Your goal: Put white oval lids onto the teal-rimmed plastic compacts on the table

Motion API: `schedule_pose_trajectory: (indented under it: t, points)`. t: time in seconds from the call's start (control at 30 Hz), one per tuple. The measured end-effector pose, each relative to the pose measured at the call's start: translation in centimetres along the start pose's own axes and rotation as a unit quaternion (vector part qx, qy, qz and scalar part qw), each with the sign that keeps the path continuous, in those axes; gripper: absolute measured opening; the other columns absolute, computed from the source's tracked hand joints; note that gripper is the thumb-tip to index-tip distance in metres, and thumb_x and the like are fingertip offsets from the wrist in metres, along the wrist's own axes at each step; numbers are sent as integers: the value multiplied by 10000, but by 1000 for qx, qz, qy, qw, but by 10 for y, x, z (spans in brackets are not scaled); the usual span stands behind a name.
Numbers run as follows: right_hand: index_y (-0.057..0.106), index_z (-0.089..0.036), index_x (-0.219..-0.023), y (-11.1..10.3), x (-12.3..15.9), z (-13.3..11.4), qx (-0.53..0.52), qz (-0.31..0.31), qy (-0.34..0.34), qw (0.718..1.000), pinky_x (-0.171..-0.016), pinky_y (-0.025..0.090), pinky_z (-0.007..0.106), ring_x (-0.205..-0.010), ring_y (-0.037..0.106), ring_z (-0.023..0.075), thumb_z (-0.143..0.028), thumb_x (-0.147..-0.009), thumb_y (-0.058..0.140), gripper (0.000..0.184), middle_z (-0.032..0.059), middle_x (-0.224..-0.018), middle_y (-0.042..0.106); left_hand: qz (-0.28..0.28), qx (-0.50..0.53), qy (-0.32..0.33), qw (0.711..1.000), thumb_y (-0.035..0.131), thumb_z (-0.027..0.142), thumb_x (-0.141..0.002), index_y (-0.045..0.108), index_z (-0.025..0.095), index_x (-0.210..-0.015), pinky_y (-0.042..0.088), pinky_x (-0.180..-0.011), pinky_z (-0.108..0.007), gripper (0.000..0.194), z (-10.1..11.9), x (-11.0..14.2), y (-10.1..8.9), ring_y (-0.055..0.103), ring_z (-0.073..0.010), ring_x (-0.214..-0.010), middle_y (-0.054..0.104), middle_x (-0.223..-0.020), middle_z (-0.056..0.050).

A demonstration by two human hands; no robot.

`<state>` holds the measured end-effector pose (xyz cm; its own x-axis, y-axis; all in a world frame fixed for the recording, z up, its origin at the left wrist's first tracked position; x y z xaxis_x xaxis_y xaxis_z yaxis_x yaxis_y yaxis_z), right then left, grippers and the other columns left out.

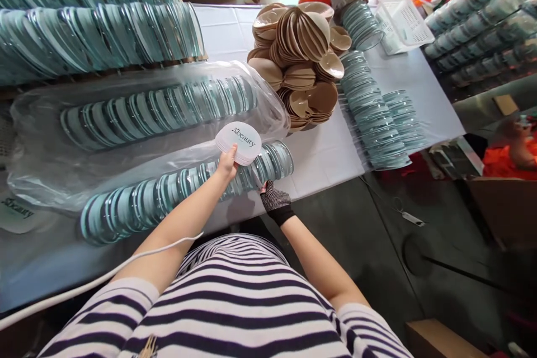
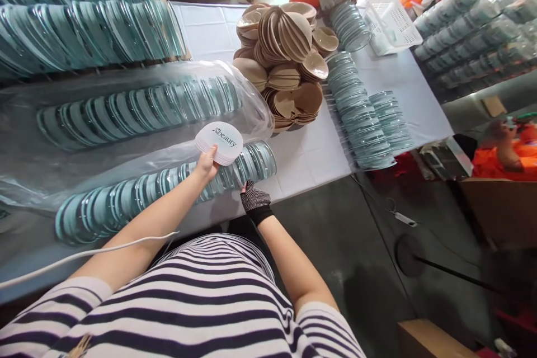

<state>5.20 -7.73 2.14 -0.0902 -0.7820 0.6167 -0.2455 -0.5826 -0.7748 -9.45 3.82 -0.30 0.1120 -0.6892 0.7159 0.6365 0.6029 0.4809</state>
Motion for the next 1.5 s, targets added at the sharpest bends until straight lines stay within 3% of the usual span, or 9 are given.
schedule_pose_trajectory:
  t: [0.17, 0.37, 0.67, 0.77, 0.97, 1.0, 1.13, 1.33, 1.5]
  points:
    - [598, -195, -1172, 14, -10, 2, -17, 81, -43, 996, -718, 387, 262, -965, 676, 207, -360, -1035, 278, 384, 67, -1092, 713, -21, -6, -3, 1000, 609, 89, -897, 690, 141, -1131, 527, -1027, -368, 254, -2, 0, 0, 695, -209, -1087, 764, -1070, -87]
    - [633, -189, -1136, 16, -25, -4, -12, 96, -41, 994, -732, 397, 271, -931, 673, 218, -366, -1028, 307, 386, 69, -1050, 721, -18, 18, -6, 1000, 616, 89, -892, 674, 146, -1191, 526, -1029, -369, 310, 1, -3, 0, 698, -207, -1083, 759, -1094, -92]
    - [642, -186, -1154, 15, -34, -8, -90, 20, -19, 996, -790, 446, 344, -933, 659, 259, -338, -994, 363, 355, 152, -1022, 702, -4, 28, -56, 998, 605, 115, -904, 665, 162, -1232, 526, -1033, -389, 337, 5, -9, -3, 673, -231, -1140, 726, -1190, -110]
    - [599, -194, -1224, 3, -38, -1, -347, -91, -18, 933, -731, 476, 309, -867, 654, 216, -309, -938, 451, 342, 128, -981, 686, -7, 32, -28, 999, 582, 105, -918, 651, 160, -1257, 517, -1041, -380, 350, 4, -7, 0, 677, -215, -1131, 738, -1162, -98]
    - [405, -292, -1330, -1, -40, -3, -675, -260, 19, 690, -507, 402, 180, -492, 498, 75, -395, -971, 408, 373, -30, -739, 607, -21, 46, -5, 999, 600, 101, -910, 641, 147, -1276, 511, -1044, -401, 371, 2, -4, 4, 687, -222, -1112, 737, -1155, -115]
    - [430, -275, -1269, 2, -40, -7, -683, -253, 39, 684, -485, 396, 185, -464, 489, 84, -422, -959, 448, 343, -40, -677, 588, -19, 48, -4, 999, 604, 101, -907, 641, 146, -1278, 511, -1043, -405, 375, 3, -4, 4, 687, -225, -1113, 733, -1165, -120]
    - [477, -190, -854, 8, -43, -23, -629, -121, 95, 762, -398, 323, 197, -369, 413, 93, -408, -945, 481, 236, -50, -485, 475, -10, 51, -6, 999, 584, 105, -920, 653, 155, -1259, 516, -1038, -395, 350, 5, -6, 1, 690, -218, -1105, 738, -1155, -110]
    - [420, -193, -771, 5, -38, -37, -737, -40, 154, 657, -387, 224, 162, -375, 280, 41, -289, -916, 520, 201, -99, -469, 356, -16, 46, -46, 998, 574, 139, -933, 680, 164, -1200, 521, -1037, -380, 289, 9, -9, -3, 699, -198, -1081, 759, -1100, -80]
    - [452, -199, -885, -12, -40, -35, -771, -194, 158, 585, -419, 243, 132, -388, 313, 36, -193, -935, 501, 70, -105, -509, 380, -29, 39, -25, 999, 563, 104, -928, 680, 148, -1186, 533, -1016, -356, 287, 8, -4, -1, 720, -174, -999, 763, -1077, -80]
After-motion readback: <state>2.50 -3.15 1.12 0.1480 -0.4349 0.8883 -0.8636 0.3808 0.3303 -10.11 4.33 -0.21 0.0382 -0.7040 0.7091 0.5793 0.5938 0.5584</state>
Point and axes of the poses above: each hand's wrist, its own x-axis away from the middle knuckle, its own y-axis out of the palm, z = x × y, the point moved 1 cm from there along -x, towards the middle knuckle
